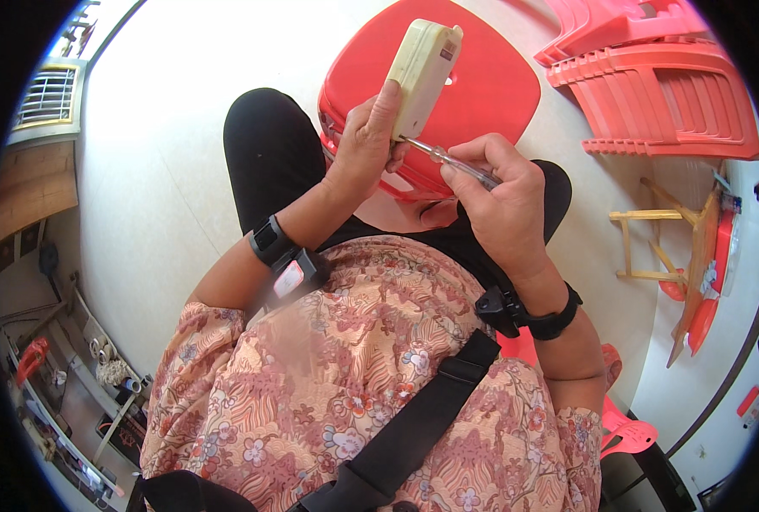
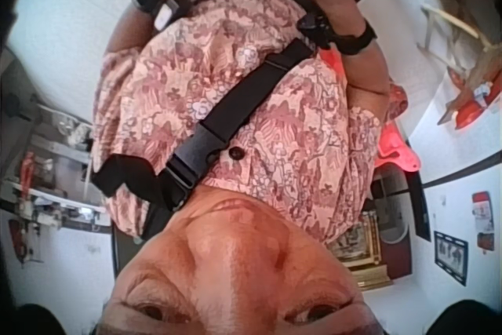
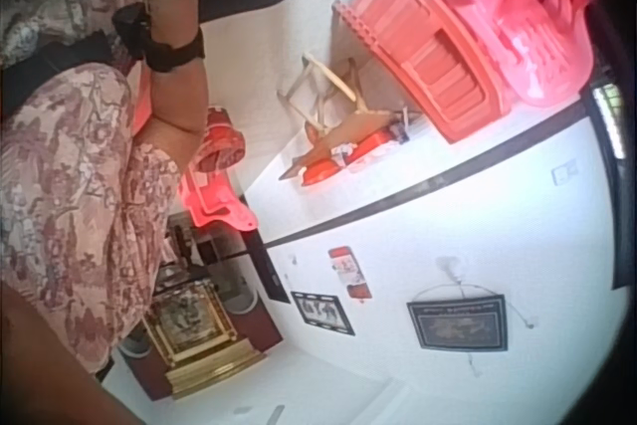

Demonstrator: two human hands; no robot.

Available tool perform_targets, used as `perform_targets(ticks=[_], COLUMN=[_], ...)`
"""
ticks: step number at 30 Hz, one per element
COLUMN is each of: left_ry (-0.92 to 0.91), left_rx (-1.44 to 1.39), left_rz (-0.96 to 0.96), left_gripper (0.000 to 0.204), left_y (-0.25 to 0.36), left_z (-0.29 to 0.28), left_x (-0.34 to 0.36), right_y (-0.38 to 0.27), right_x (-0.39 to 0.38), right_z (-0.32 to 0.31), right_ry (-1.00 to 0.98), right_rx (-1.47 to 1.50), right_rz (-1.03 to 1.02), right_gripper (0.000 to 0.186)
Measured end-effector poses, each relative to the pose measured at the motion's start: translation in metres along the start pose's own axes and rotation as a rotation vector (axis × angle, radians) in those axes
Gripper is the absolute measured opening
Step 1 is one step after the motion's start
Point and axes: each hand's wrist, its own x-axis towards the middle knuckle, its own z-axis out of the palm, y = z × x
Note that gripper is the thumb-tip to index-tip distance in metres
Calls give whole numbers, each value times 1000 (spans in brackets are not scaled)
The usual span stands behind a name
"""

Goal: The person retrieves a screwdriver from a shelf and then sits on the floor to disassemble a white electrical device. They use the screwdriver to remove screws from the casing, open the device to reveal internal wiring, and inspect the components.

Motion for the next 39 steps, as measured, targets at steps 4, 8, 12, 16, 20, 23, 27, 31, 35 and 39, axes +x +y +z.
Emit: perform_targets(ticks=[4,8,12,16,20,23,27,31,35,39], left_ry=[4,-4,-31,-63,-71,-86,-80,-80,-61,-44], left_rx=[36,90,79,55,32,12,-18,-55,-80,-76], left_rz=[3,28,47,27,-13,-49,-99,-162,-180,-192], left_gripper=[60,60,60,60,61,61,62,63,64,65], left_y=[0,0,-3,-3,-5,-5,-7,-9,-7,-5], left_z=[-1,-2,-1,-2,-3,-4,-4,-2,-1,-1], left_x=[0,-1,-1,0,0,0,2,1,0,1], right_y=[2,6,7,9,14,16,13,5,3,2], right_x=[3,4,3,3,3,7,13,10,8,5], right_z=[-7,-8,-9,-9,-11,-13,-20,-17,-8,-2], right_ry=[-58,-70,-62,-65,-83,-112,-152,-90,28,48], right_rx=[353,436,302,139,-87,-269,-594,-520,-504,-404], right_rz=[342,391,326,95,-155,-379,-625,-546,-448,-463], right_gripper=[7,9,9,7,6,8,17,17,16,29])
